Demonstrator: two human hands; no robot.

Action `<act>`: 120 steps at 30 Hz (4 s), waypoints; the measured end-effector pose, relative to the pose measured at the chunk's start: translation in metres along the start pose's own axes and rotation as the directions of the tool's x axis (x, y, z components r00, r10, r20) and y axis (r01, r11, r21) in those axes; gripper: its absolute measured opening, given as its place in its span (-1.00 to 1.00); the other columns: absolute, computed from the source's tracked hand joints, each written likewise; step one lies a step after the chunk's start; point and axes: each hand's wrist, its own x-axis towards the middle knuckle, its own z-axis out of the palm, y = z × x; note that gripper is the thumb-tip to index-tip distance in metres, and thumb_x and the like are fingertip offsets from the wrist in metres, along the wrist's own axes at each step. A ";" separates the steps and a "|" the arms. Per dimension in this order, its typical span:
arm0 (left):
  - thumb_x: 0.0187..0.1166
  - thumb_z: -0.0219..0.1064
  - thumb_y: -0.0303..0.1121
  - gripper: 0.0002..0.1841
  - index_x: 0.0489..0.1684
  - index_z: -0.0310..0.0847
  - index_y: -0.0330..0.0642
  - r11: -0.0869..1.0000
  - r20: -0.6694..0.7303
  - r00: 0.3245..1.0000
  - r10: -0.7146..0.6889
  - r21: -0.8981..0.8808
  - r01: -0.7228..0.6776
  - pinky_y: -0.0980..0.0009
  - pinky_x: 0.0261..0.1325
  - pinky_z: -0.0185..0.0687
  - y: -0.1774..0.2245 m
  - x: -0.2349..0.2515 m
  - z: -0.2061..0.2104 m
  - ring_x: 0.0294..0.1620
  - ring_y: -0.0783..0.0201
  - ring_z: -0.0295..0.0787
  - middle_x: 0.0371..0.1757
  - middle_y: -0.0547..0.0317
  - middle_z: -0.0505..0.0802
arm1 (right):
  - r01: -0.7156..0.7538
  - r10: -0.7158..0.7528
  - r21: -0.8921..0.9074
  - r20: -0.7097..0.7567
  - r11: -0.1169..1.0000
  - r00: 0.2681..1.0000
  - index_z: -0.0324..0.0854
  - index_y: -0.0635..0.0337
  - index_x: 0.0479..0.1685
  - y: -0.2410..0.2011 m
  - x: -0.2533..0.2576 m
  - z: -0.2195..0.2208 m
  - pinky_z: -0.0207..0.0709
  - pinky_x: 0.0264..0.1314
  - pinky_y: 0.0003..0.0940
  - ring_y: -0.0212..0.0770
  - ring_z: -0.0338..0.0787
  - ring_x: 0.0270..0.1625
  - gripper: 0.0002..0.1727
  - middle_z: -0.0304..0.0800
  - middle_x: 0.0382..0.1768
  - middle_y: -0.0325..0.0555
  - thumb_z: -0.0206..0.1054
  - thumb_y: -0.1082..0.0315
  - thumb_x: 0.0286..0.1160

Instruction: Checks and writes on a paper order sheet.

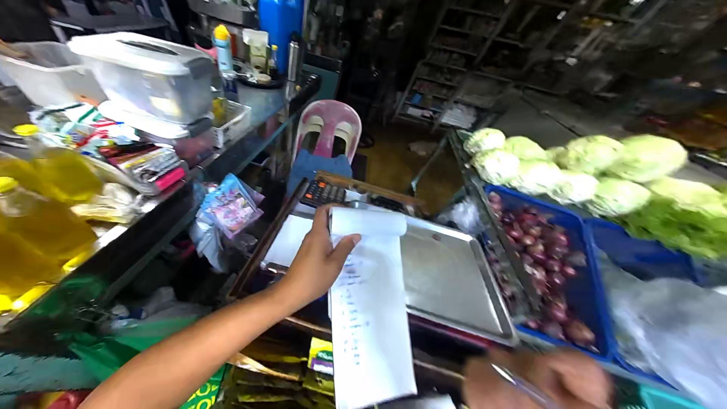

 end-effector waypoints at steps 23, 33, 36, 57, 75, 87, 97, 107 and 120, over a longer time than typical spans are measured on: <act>0.68 0.28 -0.41 -0.51 0.52 0.22 -0.32 0.996 -0.055 0.996 0.073 -0.053 -0.075 0.53 0.13 0.77 -0.044 -0.003 0.024 0.02 0.52 0.83 0.09 0.10 0.81 | 0.103 -0.220 -0.718 -0.070 0.688 0.973 0.47 0.01 -0.44 0.106 -0.036 -0.009 0.49 -0.37 -0.86 -0.70 0.58 -0.47 -0.79 0.54 -0.57 -0.42 0.40 0.40 0.47; 0.67 0.30 -0.40 -0.50 0.52 0.23 -0.29 0.998 -0.060 0.997 0.048 -0.045 -0.051 0.51 0.12 0.78 -0.045 -0.003 0.023 0.00 0.50 0.83 0.08 0.09 0.81 | 0.090 -0.192 -0.737 -0.055 0.669 0.980 0.43 0.04 -0.49 0.106 -0.035 -0.008 0.41 -0.40 -0.87 -0.69 0.51 -0.50 -0.77 0.47 -0.59 -0.38 0.37 0.41 0.49; 0.67 0.30 -0.40 -0.50 0.52 0.23 -0.30 0.998 -0.058 0.997 0.042 -0.041 -0.044 0.52 0.13 0.76 -0.046 -0.003 0.023 0.01 0.51 0.83 0.08 0.09 0.81 | 0.069 -0.176 -0.730 -0.072 0.680 0.982 0.44 0.03 -0.48 0.105 -0.034 -0.007 0.42 -0.40 -0.88 -0.71 0.52 -0.49 -0.77 0.48 -0.59 -0.40 0.37 0.42 0.48; 0.67 0.31 -0.40 -0.50 0.53 0.23 -0.28 0.999 -0.069 0.997 0.019 -0.044 -0.022 0.53 0.12 0.76 -0.045 -0.003 0.023 0.01 0.50 0.82 0.09 0.10 0.80 | 0.043 -0.177 -0.720 -0.113 0.693 0.978 0.43 0.02 -0.51 0.105 -0.033 -0.005 0.40 -0.41 -0.91 -0.73 0.50 -0.49 -0.76 0.47 -0.58 -0.43 0.36 0.45 0.45; 0.67 0.31 -0.39 -0.50 0.52 0.23 -0.28 0.999 -0.063 0.998 0.024 -0.033 -0.026 0.52 0.11 0.76 -0.046 -0.003 0.023 -0.02 0.50 0.83 0.05 0.10 0.81 | 0.023 -0.154 -0.711 -0.121 0.703 0.981 0.43 0.01 -0.54 0.103 -0.031 -0.006 0.37 -0.44 -0.90 -0.73 0.47 -0.51 -0.75 0.44 -0.60 -0.45 0.36 0.48 0.42; 0.68 0.30 -0.39 -0.50 0.51 0.23 -0.31 0.998 -0.075 0.995 0.060 -0.017 -0.061 0.53 0.13 0.75 -0.048 -0.004 0.025 0.01 0.51 0.82 0.07 0.08 0.81 | 0.059 -0.138 -0.717 -0.053 0.695 0.989 0.45 0.04 -0.48 0.105 -0.039 0.011 0.43 -0.45 -0.86 -0.69 0.53 -0.52 -0.76 0.53 -0.60 -0.38 0.40 0.35 0.50; 0.67 0.30 -0.41 -0.51 0.51 0.23 -0.32 0.996 -0.073 0.993 0.088 -0.014 -0.089 0.52 0.14 0.75 -0.049 -0.004 0.024 0.01 0.51 0.82 0.06 0.08 0.81 | 0.071 -0.196 -0.814 -0.054 0.577 0.979 0.44 0.07 -0.52 0.106 -0.041 0.003 0.46 -0.42 -0.84 -0.65 0.56 -0.50 -0.75 0.53 -0.59 -0.34 0.39 0.39 0.47; 0.68 0.30 -0.40 -0.51 0.51 0.23 -0.31 0.996 -0.063 0.996 0.070 -0.055 -0.073 0.53 0.14 0.76 -0.048 -0.004 0.022 0.01 0.51 0.83 0.08 0.09 0.81 | 0.042 -0.274 -0.644 -0.264 0.764 0.925 0.59 -0.26 -0.12 0.085 -0.024 -0.028 0.57 -0.28 -0.80 -0.69 0.68 -0.35 -0.96 0.72 -0.32 -0.63 0.34 0.18 0.66; 0.67 0.32 -0.40 -0.51 0.52 0.25 -0.24 0.993 -0.047 0.998 0.036 -0.113 -0.041 0.47 0.05 0.84 -0.046 -0.003 0.021 -0.07 0.45 0.87 0.02 0.13 0.84 | 0.070 -0.317 -0.720 -0.215 0.691 0.924 0.58 -0.23 0.08 0.097 -0.022 -0.033 0.56 0.05 -0.79 -0.69 0.67 -0.01 -0.88 0.67 -0.04 -0.63 0.31 0.16 0.69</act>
